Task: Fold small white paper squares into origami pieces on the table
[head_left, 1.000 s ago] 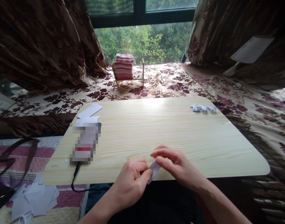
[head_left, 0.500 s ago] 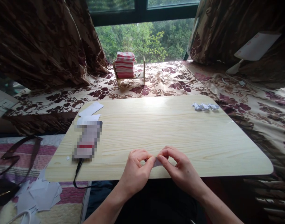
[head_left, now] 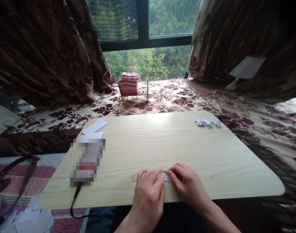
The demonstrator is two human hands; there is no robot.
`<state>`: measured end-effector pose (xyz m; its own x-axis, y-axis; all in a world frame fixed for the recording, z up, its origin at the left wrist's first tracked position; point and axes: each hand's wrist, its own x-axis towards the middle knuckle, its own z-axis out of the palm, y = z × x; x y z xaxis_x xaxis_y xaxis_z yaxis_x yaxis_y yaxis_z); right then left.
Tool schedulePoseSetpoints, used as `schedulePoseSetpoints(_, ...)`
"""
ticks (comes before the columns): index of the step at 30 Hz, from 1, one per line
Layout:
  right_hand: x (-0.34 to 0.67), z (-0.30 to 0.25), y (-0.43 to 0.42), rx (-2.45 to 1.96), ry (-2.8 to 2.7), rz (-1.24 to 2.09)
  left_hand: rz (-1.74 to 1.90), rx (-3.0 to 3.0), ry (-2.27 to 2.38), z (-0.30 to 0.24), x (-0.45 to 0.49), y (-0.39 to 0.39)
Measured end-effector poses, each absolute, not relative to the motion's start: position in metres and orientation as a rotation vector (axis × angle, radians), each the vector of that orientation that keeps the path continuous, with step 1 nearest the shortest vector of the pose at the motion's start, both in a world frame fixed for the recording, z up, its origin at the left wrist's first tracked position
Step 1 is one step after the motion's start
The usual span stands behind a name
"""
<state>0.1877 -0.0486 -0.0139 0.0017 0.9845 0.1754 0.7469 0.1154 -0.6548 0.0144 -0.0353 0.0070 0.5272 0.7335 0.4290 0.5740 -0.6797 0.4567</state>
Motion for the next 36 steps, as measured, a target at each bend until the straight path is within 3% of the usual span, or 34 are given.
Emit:
schedulePoseSetpoints(8,0.191,-0.014,-0.07,-1.752,-2.03,-0.011,0.745,2.794,1.158,-0.022,0.018,-0.054)
schedulePoseSetpoints(19,0.174,-0.011,-0.083,-1.819,-2.337,-0.158,0.77,2.828,1.121,-0.022,0.017,-0.057)
schedulePoseSetpoints(36,0.2,-0.001,-0.07,-1.913,-2.312,0.065,0.861,2.776,0.922,-0.03,0.02,-0.028)
